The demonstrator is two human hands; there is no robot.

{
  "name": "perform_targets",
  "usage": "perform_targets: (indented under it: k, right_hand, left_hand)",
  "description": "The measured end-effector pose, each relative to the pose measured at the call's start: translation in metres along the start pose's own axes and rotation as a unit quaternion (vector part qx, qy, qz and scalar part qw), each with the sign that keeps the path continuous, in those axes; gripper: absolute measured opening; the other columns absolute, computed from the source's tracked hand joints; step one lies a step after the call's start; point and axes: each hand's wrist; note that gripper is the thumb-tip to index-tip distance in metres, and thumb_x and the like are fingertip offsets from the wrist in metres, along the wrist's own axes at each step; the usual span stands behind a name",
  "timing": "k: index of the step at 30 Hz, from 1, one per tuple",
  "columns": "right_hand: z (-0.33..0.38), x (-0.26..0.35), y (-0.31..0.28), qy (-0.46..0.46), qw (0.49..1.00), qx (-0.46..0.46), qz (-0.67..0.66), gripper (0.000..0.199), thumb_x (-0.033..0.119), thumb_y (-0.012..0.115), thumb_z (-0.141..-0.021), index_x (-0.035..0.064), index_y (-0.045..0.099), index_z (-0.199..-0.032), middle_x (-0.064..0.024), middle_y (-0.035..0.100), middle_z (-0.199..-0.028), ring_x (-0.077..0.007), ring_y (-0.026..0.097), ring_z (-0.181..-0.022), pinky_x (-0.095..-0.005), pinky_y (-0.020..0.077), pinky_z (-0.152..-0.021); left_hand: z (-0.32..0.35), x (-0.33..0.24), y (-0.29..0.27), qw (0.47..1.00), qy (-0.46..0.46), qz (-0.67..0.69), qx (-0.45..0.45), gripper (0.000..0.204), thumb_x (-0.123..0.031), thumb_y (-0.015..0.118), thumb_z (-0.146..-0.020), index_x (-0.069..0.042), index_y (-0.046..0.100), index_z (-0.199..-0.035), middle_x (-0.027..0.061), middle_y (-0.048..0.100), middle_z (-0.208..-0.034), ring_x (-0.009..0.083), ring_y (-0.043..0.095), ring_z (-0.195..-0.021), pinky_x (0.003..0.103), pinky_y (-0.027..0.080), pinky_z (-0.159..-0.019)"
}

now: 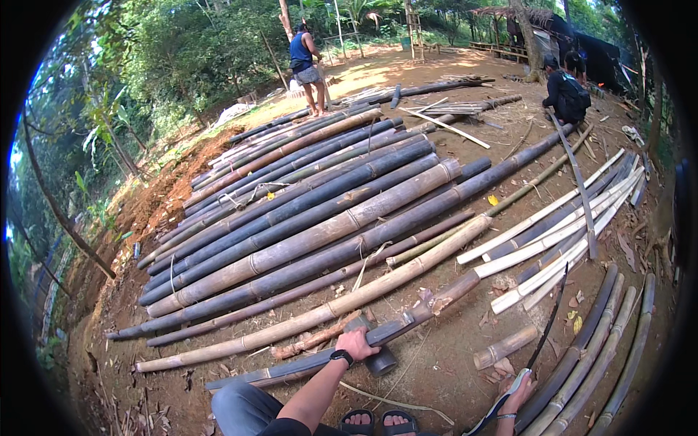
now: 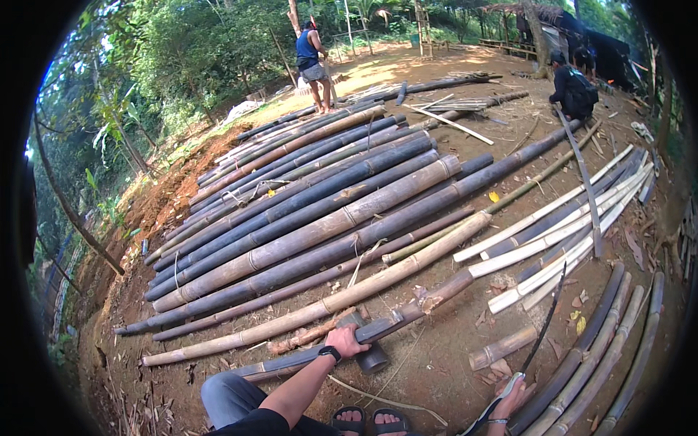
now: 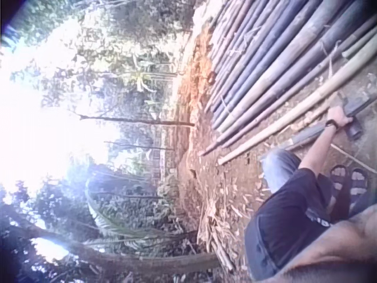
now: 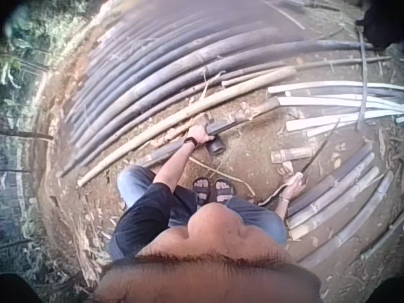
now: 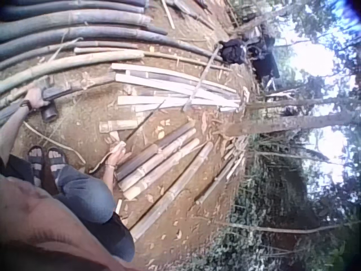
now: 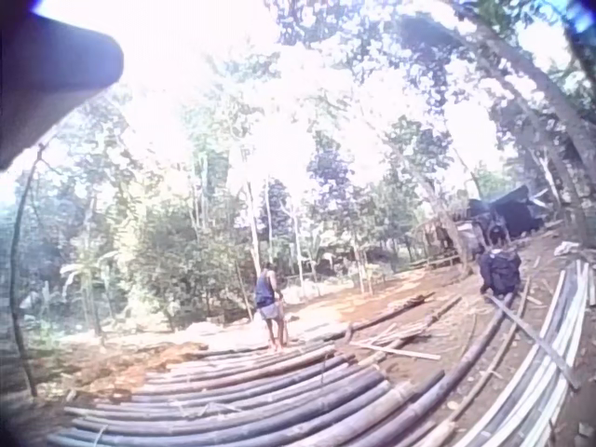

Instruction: The person saws a piece of bamboo by hand while sitting on the ground outdoors, then picks up and checks another strip of bamboo.

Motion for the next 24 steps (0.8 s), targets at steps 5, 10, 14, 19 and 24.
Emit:
perform_targets:
  k: [5,10,14,19,24]
  right_hand:
    - [-0.007,0.005,-0.019,-0.007,0.999,0.05,0.009,0.038,0.051,0.053,-0.101,0.0138,0.047,-0.096,0.0002,0.049,-0.063,-0.0097,0.048,-0.048,-0.0232,0.0385,-0.043]
    - [0.012,0.02,-0.011,-0.01,0.997,0.059,0.039,0.025,0.037,0.051,-0.105,0.0154,0.053,-0.093,0.0022,0.051,-0.074,-0.0098,0.05,-0.063,-0.0269,0.0435,-0.053]
    - [0.011,0.015,-0.011,-0.044,0.991,0.099,0.078,0.029,0.039,0.05,-0.105,0.013,0.053,-0.094,0.0008,0.051,-0.075,-0.0111,0.05,-0.066,-0.027,0.0445,-0.057]
    - [0.028,0.022,0.004,-0.102,0.982,0.057,0.148,0.044,0.042,0.049,-0.105,-0.0005,0.054,-0.112,-0.0127,0.058,-0.099,-0.0231,0.056,-0.089,-0.0373,0.0489,-0.08]
    - [0.061,0.063,0.032,-0.06,0.978,0.042,0.194,0.061,0.047,0.051,-0.102,-0.0061,0.05,-0.132,-0.0254,0.052,-0.128,-0.0342,0.049,-0.116,-0.0447,0.0403,-0.101]
  left_hand:
    - [0.0,-0.007,-0.007,1.0,-0.004,0.013,0.022,0.076,-0.059,0.073,-0.069,-0.006,0.064,-0.124,0.0198,0.071,-0.113,0.0341,0.069,-0.103,0.043,0.055,-0.089]
    - [0.001,0.003,-0.003,1.0,-0.011,0.015,0.009,0.074,-0.058,0.074,-0.069,-0.007,0.066,-0.122,0.0196,0.072,-0.11,0.0336,0.07,-0.101,0.043,0.055,-0.088]
    - [0.002,0.003,-0.002,1.0,-0.005,0.016,0.006,0.075,-0.057,0.074,-0.069,-0.006,0.065,-0.123,0.0193,0.072,-0.111,0.0335,0.07,-0.102,0.043,0.055,-0.088]
    - [0.0,-0.001,-0.007,1.0,-0.002,0.012,0.017,0.074,-0.057,0.074,-0.07,-0.005,0.064,-0.122,0.0191,0.072,-0.112,0.0331,0.07,-0.102,0.043,0.055,-0.088]
    - [0.003,0.001,-0.007,1.0,-0.006,0.013,0.018,0.071,-0.056,0.075,-0.071,-0.005,0.064,-0.12,0.0184,0.072,-0.11,0.0329,0.069,-0.103,0.043,0.055,-0.087]
Point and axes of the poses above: each hand's wrist, its own z-axis away from the middle knuckle, its own y-axis out of the palm, x = y × z
